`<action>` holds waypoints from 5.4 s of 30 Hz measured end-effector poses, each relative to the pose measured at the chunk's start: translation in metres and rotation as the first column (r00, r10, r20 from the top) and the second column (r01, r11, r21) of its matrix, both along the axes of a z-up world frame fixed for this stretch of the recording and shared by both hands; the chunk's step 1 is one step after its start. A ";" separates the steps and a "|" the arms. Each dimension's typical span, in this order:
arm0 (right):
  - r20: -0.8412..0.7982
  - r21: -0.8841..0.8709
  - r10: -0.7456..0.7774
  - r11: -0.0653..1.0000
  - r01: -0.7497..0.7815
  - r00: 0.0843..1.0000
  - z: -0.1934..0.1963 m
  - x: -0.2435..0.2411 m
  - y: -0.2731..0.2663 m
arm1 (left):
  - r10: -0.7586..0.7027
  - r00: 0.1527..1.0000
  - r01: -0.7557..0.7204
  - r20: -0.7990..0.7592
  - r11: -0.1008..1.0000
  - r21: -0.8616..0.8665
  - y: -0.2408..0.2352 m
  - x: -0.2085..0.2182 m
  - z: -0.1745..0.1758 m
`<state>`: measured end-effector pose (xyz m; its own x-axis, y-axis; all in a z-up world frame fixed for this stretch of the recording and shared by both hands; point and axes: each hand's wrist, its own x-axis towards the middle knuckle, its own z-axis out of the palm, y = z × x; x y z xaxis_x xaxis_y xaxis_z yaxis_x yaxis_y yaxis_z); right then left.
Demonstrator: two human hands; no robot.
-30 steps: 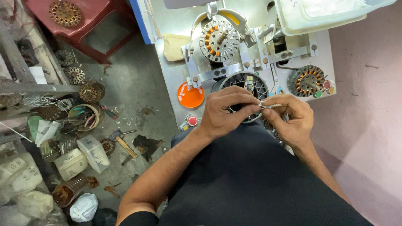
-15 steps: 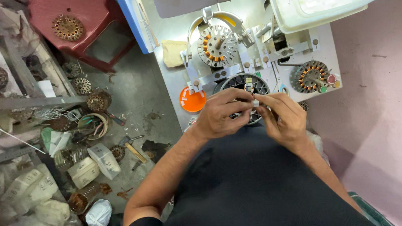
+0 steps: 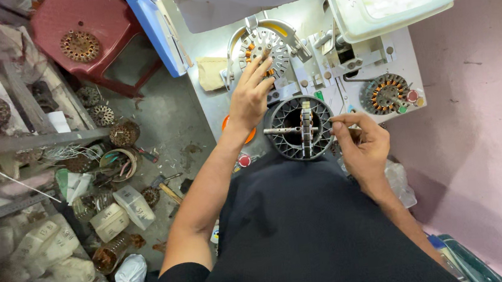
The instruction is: The person winds copper wire onto an electric fan stator using a specialized machine and by hand, then cuts the excess wire with scissors.
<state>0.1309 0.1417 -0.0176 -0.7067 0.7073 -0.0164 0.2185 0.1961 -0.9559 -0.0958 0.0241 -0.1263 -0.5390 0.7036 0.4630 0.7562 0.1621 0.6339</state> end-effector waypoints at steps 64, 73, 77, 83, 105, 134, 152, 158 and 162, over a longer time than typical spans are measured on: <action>-0.137 -0.602 -0.008 0.794 -0.077 0.991 0.001 0.042 0.028 | -0.452 0.888 0.433 0.086 0.884 0.178 -0.019 0.090 0.135; -0.246 -0.219 0.194 0.943 -0.249 0.950 0.007 0.034 0.005 | -0.399 0.795 0.239 0.456 0.898 0.369 -0.023 0.098 0.134; -0.051 0.115 0.145 0.984 -0.139 0.988 0.005 0.027 -0.006 | -0.371 0.799 0.204 0.473 0.908 0.366 -0.027 0.096 0.136; -0.138 0.314 0.209 0.936 -0.157 0.968 0.008 0.014 -0.015 | -0.351 0.847 0.179 0.399 0.895 0.409 -0.032 0.097 0.133; 0.131 0.127 0.134 0.980 -0.150 0.982 0.004 -0.022 -0.006 | -0.280 0.801 0.309 0.529 0.950 0.034 -0.023 0.078 0.077; -0.097 -0.174 0.174 0.966 -0.189 0.980 -0.037 0.003 0.016 | -0.111 0.546 -0.093 0.830 0.977 0.193 -0.034 0.101 0.062; 0.002 0.038 0.168 0.985 -0.167 0.986 -0.019 -0.006 -0.004 | -0.144 0.653 -0.076 0.743 0.964 0.253 -0.040 0.101 0.062; 0.038 0.178 0.292 0.939 -0.294 0.956 -0.011 -0.015 0.008 | -0.173 0.658 -0.077 0.733 0.953 0.294 -0.039 0.099 0.061; 0.062 0.225 0.330 0.915 -0.336 0.942 -0.009 -0.017 0.009 | -0.171 0.661 -0.086 0.731 0.950 0.300 -0.041 0.100 0.059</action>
